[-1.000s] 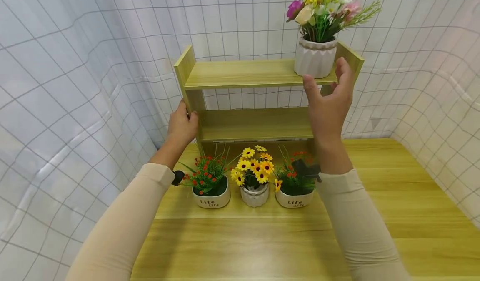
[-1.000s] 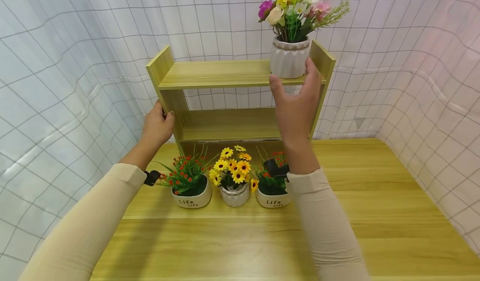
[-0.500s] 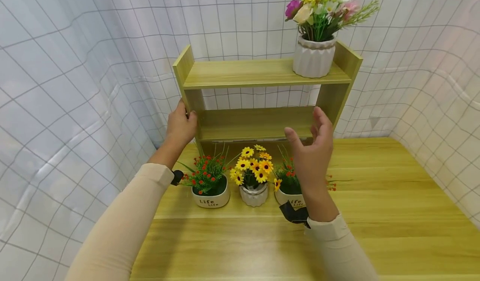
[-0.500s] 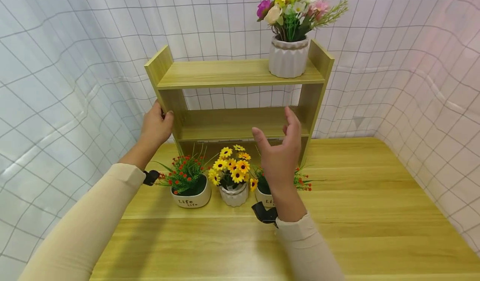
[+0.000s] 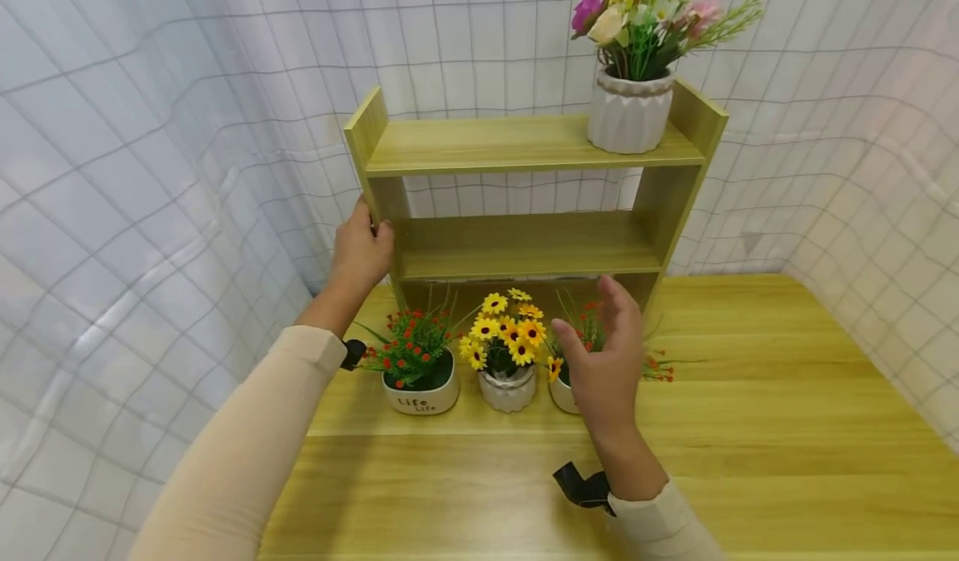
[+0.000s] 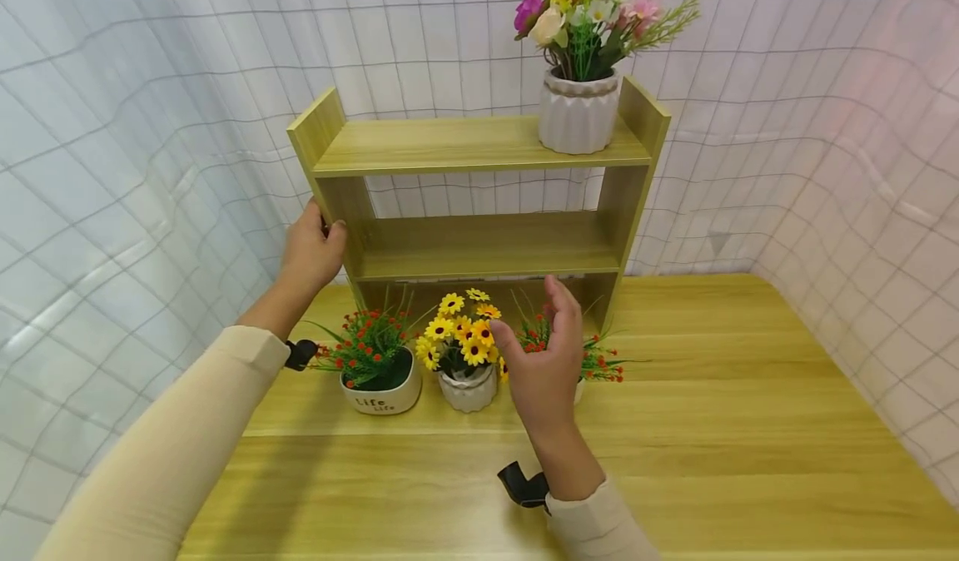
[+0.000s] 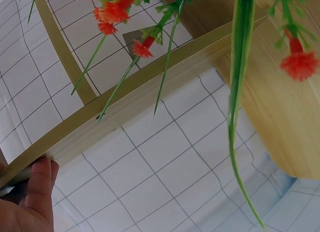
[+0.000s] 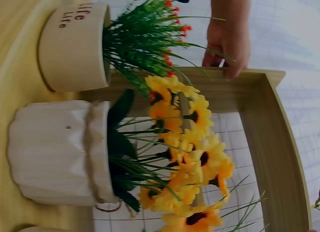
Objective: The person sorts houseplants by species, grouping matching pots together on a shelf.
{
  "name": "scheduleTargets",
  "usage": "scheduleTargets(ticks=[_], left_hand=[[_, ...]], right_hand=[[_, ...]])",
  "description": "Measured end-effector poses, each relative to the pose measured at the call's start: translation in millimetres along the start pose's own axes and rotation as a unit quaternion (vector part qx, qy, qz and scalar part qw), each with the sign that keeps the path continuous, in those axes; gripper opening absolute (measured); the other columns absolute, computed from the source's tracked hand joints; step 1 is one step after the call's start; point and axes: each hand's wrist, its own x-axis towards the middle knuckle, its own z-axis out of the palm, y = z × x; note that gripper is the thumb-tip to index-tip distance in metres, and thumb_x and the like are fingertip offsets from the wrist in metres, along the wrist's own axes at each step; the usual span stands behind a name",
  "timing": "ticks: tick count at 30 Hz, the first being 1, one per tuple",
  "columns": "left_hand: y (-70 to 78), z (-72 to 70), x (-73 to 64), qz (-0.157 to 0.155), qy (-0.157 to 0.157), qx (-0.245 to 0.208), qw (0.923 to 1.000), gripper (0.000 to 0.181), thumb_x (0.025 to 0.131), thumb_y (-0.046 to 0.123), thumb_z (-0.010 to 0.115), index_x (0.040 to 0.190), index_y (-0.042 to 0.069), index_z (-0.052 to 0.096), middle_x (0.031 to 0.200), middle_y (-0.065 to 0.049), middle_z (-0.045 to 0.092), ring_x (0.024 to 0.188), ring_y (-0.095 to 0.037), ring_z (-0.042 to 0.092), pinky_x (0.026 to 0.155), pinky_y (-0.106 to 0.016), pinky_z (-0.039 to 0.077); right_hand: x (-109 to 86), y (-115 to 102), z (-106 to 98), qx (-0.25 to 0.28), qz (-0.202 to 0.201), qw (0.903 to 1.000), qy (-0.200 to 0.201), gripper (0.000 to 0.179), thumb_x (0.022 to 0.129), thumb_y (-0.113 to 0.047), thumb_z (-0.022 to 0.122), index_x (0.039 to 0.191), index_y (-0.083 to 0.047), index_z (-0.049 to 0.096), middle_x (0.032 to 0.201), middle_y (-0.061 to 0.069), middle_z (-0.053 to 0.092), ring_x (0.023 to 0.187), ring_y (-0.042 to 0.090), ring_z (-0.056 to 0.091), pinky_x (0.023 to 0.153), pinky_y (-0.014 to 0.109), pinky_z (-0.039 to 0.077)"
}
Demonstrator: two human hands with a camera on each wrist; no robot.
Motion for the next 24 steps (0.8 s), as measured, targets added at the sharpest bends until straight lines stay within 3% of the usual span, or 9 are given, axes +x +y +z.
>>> scheduleTargets(ticks=[4,13,19,24], left_hand=[[-0.7,-0.6,0.4,0.004,0.007,0.006,1.0000,0.039,0.103,0.016,0.042,0.139,0.001,0.044,0.125,-0.029,0.060,0.113,-0.041,0.061,0.087,-0.052,0.052],[-0.5,-0.5,0.6,0.004,0.002,0.013,0.9999,0.039,0.103,0.016,0.041,0.138,0.000,0.044,0.125,-0.029,0.060,0.112,-0.043,0.061,0.088,-0.053,0.052],[-0.6,0.2,0.6,0.010,0.001,0.013,0.9999,0.039,0.103,0.016,0.041,0.138,0.000,0.043,0.125,-0.030,0.060,0.112,-0.043,0.061,0.088,-0.053,0.052],[-0.7,-0.1,-0.8,0.007,0.004,0.010,0.9999,0.040,0.102,0.016,0.041,0.139,-0.001,0.043,0.126,-0.030,0.060,0.113,-0.043,0.060,0.089,-0.053,0.052]], right_hand=[[-11.1,20.0,-1.0,0.005,0.001,1.0000,-0.005,0.071,0.083,0.005,0.076,0.145,0.004,0.041,0.147,0.013,0.041,0.139,0.026,0.037,0.114,0.043,0.030],[-35.8,33.4,0.8,0.013,0.013,0.9998,0.002,0.072,0.081,0.009,0.076,0.144,0.005,0.042,0.147,0.017,0.042,0.138,0.028,0.038,0.112,0.037,0.033],[-51.0,40.1,4.1,-0.002,0.025,0.9997,-0.007,0.074,0.079,0.003,0.081,0.143,0.001,0.045,0.145,0.017,0.045,0.133,0.030,0.042,0.108,0.035,0.037],[-60.9,42.7,4.8,-0.010,0.029,0.9994,-0.015,0.068,0.080,-0.003,0.082,0.139,0.002,0.049,0.143,0.017,0.047,0.131,0.028,0.044,0.104,0.025,0.037]])
